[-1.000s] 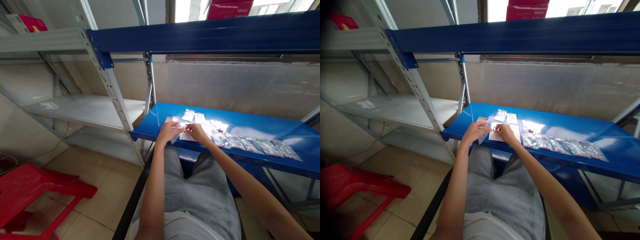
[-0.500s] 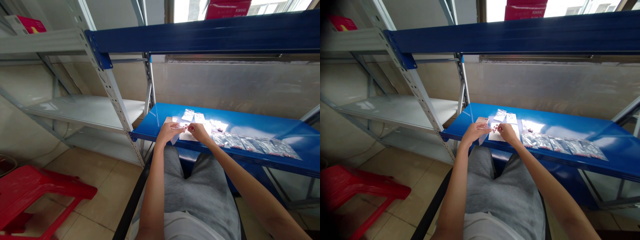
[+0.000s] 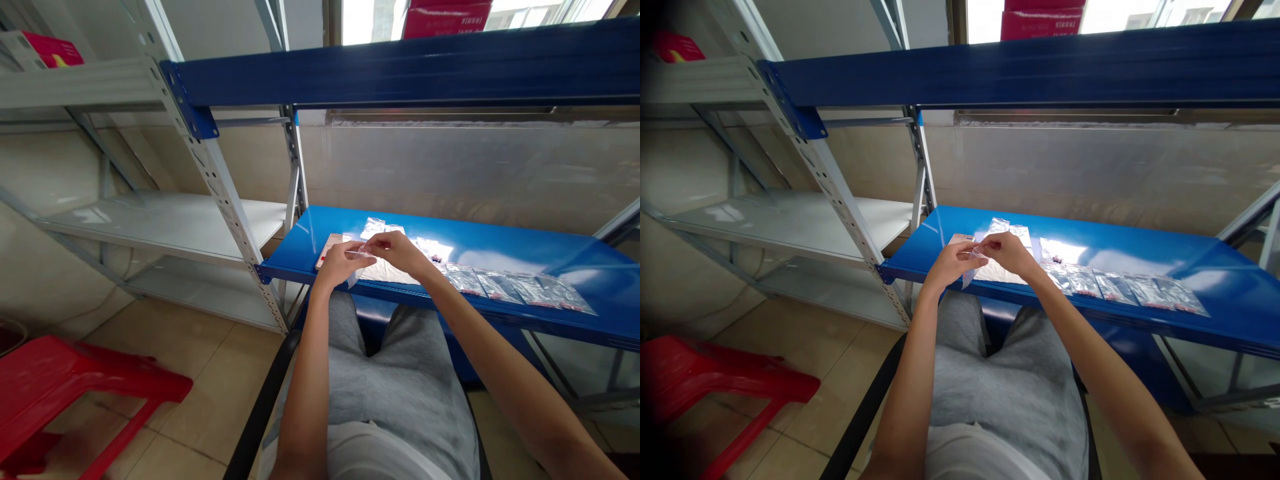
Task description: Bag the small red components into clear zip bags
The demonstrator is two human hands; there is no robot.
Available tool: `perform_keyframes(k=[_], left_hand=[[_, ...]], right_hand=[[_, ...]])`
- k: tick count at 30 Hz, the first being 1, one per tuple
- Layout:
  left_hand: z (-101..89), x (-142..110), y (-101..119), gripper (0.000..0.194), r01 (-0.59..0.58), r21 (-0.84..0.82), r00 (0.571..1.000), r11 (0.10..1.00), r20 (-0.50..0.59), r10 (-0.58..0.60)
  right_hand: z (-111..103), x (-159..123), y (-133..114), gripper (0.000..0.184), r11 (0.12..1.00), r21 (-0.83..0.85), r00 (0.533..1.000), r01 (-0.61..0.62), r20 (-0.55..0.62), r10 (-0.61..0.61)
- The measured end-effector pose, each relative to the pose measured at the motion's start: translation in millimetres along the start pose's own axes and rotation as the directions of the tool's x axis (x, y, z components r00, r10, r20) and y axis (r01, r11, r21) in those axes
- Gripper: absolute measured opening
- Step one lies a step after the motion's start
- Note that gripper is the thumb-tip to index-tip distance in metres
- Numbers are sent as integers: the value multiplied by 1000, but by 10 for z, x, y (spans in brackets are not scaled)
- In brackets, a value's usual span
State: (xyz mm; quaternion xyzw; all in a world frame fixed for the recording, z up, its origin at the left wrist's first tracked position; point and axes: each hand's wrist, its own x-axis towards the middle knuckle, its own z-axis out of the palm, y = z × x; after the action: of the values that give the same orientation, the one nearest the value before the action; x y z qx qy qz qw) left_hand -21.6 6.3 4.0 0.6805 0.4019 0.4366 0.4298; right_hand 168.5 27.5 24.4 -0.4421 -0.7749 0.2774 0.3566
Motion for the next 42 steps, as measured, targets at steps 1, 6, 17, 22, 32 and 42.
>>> perform_keyframes(k=[1, 6, 17, 22, 32, 42], left_hand=[[-1, -3, 6, 53, 3, 1, 1000, 1000, 5, -3], [-23, 8, -45, 54, 23, 46, 999, 999, -29, -22], [-87, 21, -115, 58, 118, 132, 990, 984, -96, -105], [-85, 27, -164, 60, 121, 143, 990, 982, -88, -109], [-90, 17, -197, 64, 119, 128, 991, 985, -81, -109], [-97, 12, -153, 58, 117, 190, 990, 975, -104, -98]], right_hand=[[-3, 2, -14, 25, 1000, -27, 1000, 3, 11, -3], [-1, 16, 95, 26, 998, -57, 998, 16, -58, -19], [391, 5, 677, 17, 913, -374, 979, -163, -173, 104], [498, 3, 739, 17, 872, -458, 978, -175, -182, 101], [529, 18, 704, 18, 853, -483, 975, -197, -186, 120], [528, 38, 692, 19, 827, -514, 973, -226, -165, 162]])
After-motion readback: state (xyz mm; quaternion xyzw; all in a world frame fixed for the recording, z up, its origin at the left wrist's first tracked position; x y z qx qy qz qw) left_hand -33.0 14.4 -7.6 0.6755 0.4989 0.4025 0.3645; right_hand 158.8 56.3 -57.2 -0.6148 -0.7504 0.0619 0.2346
